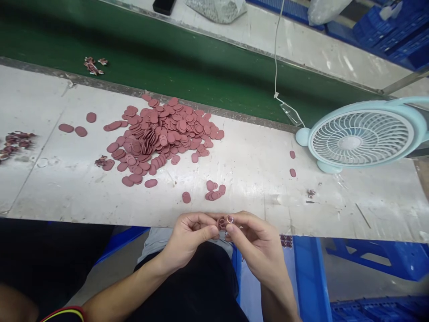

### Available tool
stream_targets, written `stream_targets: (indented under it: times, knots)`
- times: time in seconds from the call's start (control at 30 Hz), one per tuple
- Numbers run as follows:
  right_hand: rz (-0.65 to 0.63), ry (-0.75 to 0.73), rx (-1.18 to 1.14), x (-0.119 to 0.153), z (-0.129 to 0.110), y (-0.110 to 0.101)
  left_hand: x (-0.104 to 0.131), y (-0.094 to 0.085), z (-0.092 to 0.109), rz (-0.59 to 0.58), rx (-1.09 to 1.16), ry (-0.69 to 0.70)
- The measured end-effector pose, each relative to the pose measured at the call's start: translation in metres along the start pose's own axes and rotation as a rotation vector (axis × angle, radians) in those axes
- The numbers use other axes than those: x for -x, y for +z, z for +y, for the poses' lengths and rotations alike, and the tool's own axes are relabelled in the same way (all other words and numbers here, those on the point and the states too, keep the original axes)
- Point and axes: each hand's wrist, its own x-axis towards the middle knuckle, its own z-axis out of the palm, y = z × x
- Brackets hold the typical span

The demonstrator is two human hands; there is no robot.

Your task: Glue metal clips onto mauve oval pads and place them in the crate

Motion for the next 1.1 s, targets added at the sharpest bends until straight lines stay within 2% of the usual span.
stream_targets:
  times: [0.23,0.6,0.73,0.83,0.93,1.03,1.1]
  knots:
    - [0.031,0.019,-0.028,0.0,0.003,0.002,0.0,0.004,0.0,0.061,-0.013,0.012]
    - [0.097,0.016,-0.125,0.001,0.015,0.004,-0.005,0.003,-0.003,0.041,-0.071,0.06]
    - [0.111,0.021,-0.221,-0.002,0.022,0.005,-0.007,0.005,-0.009,0.095,-0.149,0.083]
    - [0.13,0.025,-0.284,0.0,0.032,-0.001,-0.003,0.004,-0.011,0.077,-0.237,0.09]
    - [0.243,0.029,-0.354,0.018,0.052,-0.022,0.003,-0.009,-0.004,0.076,-0.521,0.165]
    - [0.466,0.032,-0.362,0.053,0.083,-0.057,0.004,-0.035,0.013,0.2,-1.071,0.401]
    - [0.646,0.047,-0.298,0.081,0.11,-0.08,0.0,-0.052,0.025,0.234,-1.413,0.494]
